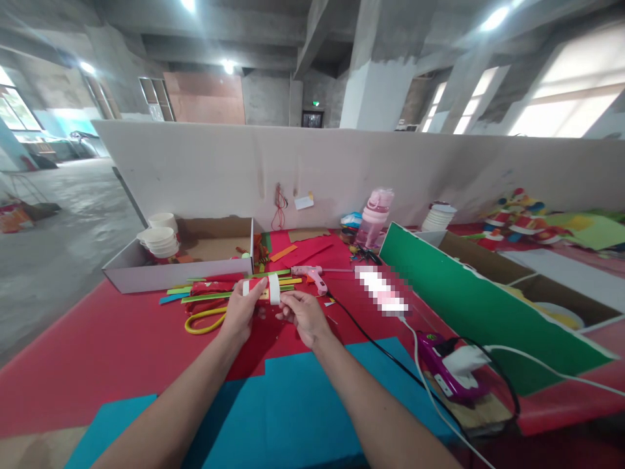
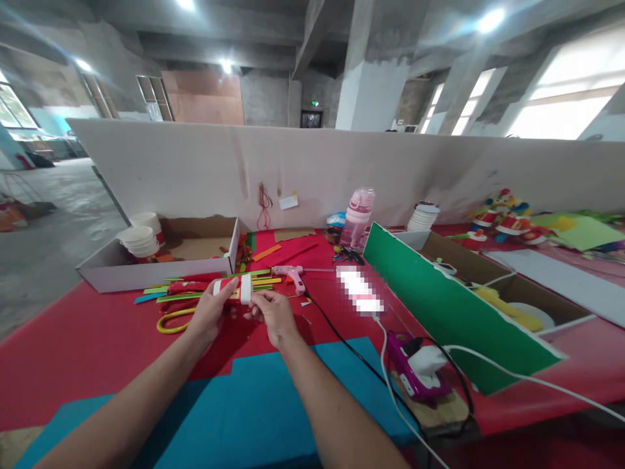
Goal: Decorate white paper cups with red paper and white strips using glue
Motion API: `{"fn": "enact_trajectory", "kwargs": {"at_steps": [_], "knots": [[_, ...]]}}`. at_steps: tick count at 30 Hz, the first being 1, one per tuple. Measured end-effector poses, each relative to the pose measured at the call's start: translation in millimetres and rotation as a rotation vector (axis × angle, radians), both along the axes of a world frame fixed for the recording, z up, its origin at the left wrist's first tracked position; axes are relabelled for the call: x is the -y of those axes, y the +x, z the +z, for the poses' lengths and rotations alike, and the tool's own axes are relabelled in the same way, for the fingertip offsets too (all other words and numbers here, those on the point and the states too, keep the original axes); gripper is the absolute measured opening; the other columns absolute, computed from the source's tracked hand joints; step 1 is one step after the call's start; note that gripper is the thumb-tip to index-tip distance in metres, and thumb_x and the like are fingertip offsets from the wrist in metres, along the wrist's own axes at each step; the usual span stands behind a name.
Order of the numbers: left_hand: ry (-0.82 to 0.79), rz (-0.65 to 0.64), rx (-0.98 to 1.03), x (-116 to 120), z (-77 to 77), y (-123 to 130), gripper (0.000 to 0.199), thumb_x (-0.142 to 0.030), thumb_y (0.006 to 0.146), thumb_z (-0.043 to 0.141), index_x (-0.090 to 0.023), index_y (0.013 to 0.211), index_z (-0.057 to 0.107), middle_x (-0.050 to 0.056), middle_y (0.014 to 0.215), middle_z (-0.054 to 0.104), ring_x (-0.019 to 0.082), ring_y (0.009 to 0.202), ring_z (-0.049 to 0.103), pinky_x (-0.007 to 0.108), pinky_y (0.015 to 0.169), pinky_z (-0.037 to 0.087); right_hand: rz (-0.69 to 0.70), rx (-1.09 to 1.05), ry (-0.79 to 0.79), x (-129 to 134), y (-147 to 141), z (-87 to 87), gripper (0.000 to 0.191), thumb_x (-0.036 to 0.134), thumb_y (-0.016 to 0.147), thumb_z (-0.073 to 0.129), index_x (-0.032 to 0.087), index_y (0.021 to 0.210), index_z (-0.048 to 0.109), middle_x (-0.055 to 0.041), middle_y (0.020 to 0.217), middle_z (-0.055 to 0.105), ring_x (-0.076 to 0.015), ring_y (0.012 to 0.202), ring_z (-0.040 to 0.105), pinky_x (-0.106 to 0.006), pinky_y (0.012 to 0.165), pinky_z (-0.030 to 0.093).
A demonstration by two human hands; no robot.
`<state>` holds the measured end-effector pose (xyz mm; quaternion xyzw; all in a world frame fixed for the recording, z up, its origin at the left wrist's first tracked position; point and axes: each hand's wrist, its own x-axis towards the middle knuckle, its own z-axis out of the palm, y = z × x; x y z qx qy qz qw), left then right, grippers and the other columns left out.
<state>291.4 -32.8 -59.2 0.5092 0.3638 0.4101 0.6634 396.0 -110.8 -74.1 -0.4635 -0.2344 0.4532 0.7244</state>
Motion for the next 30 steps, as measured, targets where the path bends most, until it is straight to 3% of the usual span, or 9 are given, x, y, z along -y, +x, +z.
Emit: {"fn": "enact_trajectory", "kwargs": {"at_steps": [10, 15, 19, 21, 24, 26, 28, 30], "knots": [[0.128, 0.085, 0.040, -1.5, -3.7, 1.3, 0.045, -0.046, 0.064, 0.076, -0.017, 0.091, 0.055, -0.002, 0.074, 0.062, 0.009, 0.055, 0.057, 0.019, 0.050, 0.046, 0.094, -0.098, 0.026, 1.2, 5.1, -0.4, 0.021, 0.029, 0.058, 0.075, 0.013, 0.059, 0.062, 0.0041, 0.052, 0.055, -0.0058, 0.049, 0.046, -0.025, 0.058, 0.055], [0.146, 0.079, 0.031, -1.6, -2.5, 1.3, 0.044, -0.046, 0.067, 0.074, -0.019, 0.095, 0.053, -0.002, 0.074, 0.059, 0.011, 0.058, 0.056, 0.020, 0.049, 0.046, 0.096, -0.112, 0.053, 1.1, 8.3, 0.1, 0.019, 0.026, 0.060, 0.075, 0.012, 0.065, 0.064, 0.0030, 0.055, 0.057, -0.0057, 0.050, 0.048, -0.028, 0.065, 0.057], [0.206, 0.097, 0.108, -1.7, -4.1, 2.0, 0.047, -0.040, 0.067, 0.075, -0.020, 0.101, 0.050, -0.001, 0.082, 0.060, 0.012, 0.069, 0.059, 0.022, 0.062, 0.051, 0.106, -0.108, 0.041, 1.1, 12.6, 2.0, 0.026, 0.030, 0.065, 0.073, 0.015, 0.085, 0.066, 0.0026, 0.062, 0.062, -0.0066, 0.048, 0.052, -0.030, 0.063, 0.057], [0.260, 0.023, 0.095, -3.8, -5.9, 1.0, 0.049, -0.038, 0.066, 0.076, -0.020, 0.103, 0.049, -0.001, 0.085, 0.060, 0.012, 0.072, 0.060, 0.024, 0.065, 0.052, 0.100, -0.041, 0.029, 0.9, 15.9, 2.2, 0.033, 0.039, 0.069, 0.070, 0.017, 0.093, 0.064, 0.0026, 0.064, 0.063, -0.0078, 0.046, 0.055, -0.030, 0.059, 0.056], [0.428, -0.113, -0.048, -9.7, -6.1, -3.6, 0.047, -0.038, 0.069, 0.074, -0.020, 0.105, 0.050, 0.002, 0.094, 0.060, 0.015, 0.077, 0.060, 0.027, 0.067, 0.052, -0.003, 0.180, 0.050, 0.8, 21.8, 1.2, 0.032, 0.046, 0.072, 0.068, 0.017, 0.084, 0.064, 0.0025, 0.063, 0.061, -0.0085, 0.047, 0.057, -0.027, 0.058, 0.055], [0.663, -0.153, -0.161, -14.0, -3.0, -8.1, 0.047, -0.036, 0.072, 0.072, -0.022, 0.112, 0.052, 0.007, 0.112, 0.057, 0.020, 0.095, 0.060, 0.034, 0.079, 0.052, -0.073, 0.408, 0.044, 1.8, 24.8, 0.8, 0.028, 0.044, 0.075, 0.066, 0.017, 0.080, 0.065, 0.0018, 0.062, 0.060, -0.0101, 0.048, 0.058, -0.025, 0.056, 0.053], [0.940, -0.182, -0.257, -17.3, 1.4, -12.0, 0.048, -0.033, 0.076, 0.069, -0.025, 0.120, 0.053, 0.011, 0.131, 0.048, 0.026, 0.119, 0.050, 0.042, 0.097, 0.044, -0.107, 0.645, 0.033, 3.6, 25.8, 1.3, 0.024, 0.042, 0.080, 0.062, 0.018, 0.081, 0.066, 0.0003, 0.063, 0.061, -0.0122, 0.050, 0.059, -0.025, 0.053, 0.051], [1.140, -0.242, -0.335, -19.4, 4.4, -14.1, 0.037, -0.031, 0.081, 0.064, -0.025, 0.117, 0.059, 0.011, 0.138, 0.043, 0.028, 0.131, 0.039, 0.046, 0.106, 0.035, -0.110, 0.827, 0.052, 5.5, 24.8, 2.3, 0.020, 0.038, 0.084, 0.058, 0.020, 0.083, 0.066, -0.0007, 0.066, 0.063, -0.0136, 0.053, 0.060, -0.025, 0.054, 0.049]]}}
